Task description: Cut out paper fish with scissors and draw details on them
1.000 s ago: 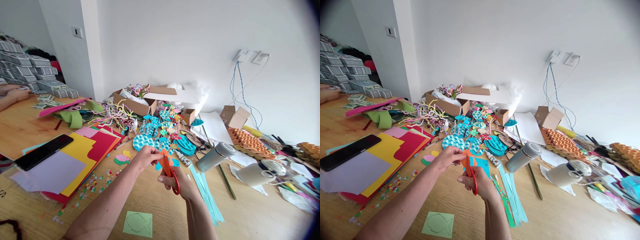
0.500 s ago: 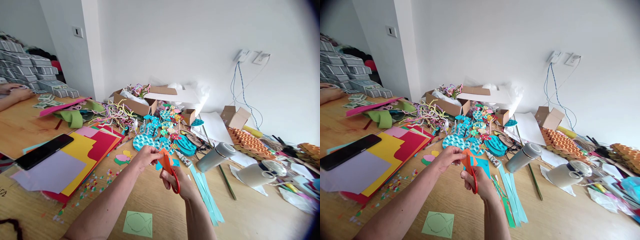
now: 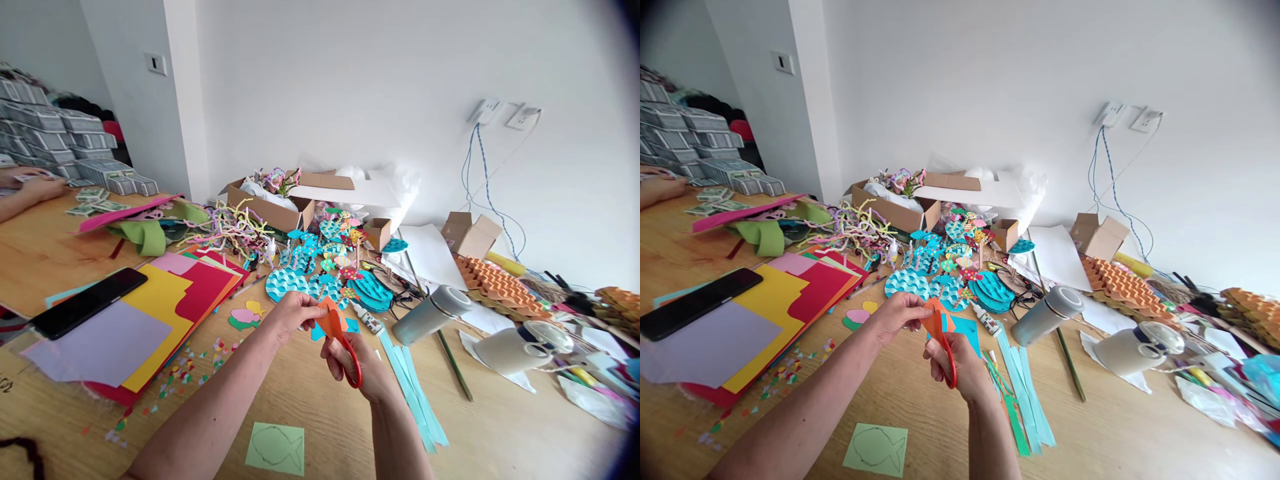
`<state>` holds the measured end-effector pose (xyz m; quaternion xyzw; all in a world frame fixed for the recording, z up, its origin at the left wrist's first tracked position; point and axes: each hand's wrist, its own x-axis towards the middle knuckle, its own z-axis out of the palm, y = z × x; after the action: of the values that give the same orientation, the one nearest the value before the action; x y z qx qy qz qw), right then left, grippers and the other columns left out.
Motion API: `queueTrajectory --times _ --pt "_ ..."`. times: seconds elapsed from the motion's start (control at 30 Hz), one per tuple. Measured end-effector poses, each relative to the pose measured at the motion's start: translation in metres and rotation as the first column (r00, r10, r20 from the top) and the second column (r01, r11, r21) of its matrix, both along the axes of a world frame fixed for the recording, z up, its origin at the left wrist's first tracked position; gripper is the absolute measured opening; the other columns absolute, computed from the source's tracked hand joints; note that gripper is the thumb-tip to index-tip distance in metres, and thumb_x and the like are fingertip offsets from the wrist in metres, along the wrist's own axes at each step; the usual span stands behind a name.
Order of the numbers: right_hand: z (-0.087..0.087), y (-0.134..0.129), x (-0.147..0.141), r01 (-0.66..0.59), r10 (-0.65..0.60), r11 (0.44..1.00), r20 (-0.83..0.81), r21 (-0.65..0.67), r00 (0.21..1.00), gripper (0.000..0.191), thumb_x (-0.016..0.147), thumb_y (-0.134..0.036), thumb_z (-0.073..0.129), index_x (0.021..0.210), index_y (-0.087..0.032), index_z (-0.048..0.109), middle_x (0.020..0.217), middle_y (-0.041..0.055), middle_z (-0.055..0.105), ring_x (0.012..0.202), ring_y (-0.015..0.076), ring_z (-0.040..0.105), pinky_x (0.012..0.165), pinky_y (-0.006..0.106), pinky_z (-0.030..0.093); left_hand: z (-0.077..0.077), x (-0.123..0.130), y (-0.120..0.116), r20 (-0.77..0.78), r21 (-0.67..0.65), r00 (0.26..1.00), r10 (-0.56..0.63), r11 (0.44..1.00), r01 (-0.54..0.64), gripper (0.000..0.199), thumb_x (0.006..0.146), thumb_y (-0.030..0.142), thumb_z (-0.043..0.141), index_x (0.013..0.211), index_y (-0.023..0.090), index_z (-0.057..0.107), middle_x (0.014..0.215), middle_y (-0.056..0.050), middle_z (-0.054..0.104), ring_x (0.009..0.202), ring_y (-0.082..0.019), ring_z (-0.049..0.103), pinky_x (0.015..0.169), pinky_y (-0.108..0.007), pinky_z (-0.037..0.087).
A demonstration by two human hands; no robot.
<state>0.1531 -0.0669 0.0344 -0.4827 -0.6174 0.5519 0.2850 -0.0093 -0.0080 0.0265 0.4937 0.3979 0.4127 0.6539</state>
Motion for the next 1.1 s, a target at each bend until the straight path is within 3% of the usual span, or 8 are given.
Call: queueTrajectory --times 0.43,1.1 --pt "-0.0020 0.0016 0.0005 -0.022 0.023 1.000 -0.048 0.020 0.999 0.056 0.071 -0.075 0.052 0.069 -0.019 0.055 0.045 -0.0029 0.050 0.039 0.0097 0.042 0.038 0.023 0.027 -0.0007 -0.0006 0.0004 0.028 -0.012 1.000 -0.007 1.000 0.008 0.027 0.057 0.037 0.072 0.064 0.013 0.062 0.048 0.002 0.054 0.043 -0.008 0.045 0.045 -0.022 0.031" --pt "-0.0068 0.0022 0.0041 -0.033 0.032 0.999 -0.083 -0.005 0.996 0.050 0.074 -0.068 0.055 0.066 -0.019 0.054 0.038 -0.0053 0.047 0.033 0.0074 0.033 0.037 0.023 0.023 0.0019 -0.0002 -0.0004 0.025 -0.025 1.000 -0.013 1.000 0.013 0.029 0.055 0.038 0.072 0.065 0.013 0.061 0.050 0.002 0.054 0.044 -0.008 0.046 0.046 -0.022 0.031"
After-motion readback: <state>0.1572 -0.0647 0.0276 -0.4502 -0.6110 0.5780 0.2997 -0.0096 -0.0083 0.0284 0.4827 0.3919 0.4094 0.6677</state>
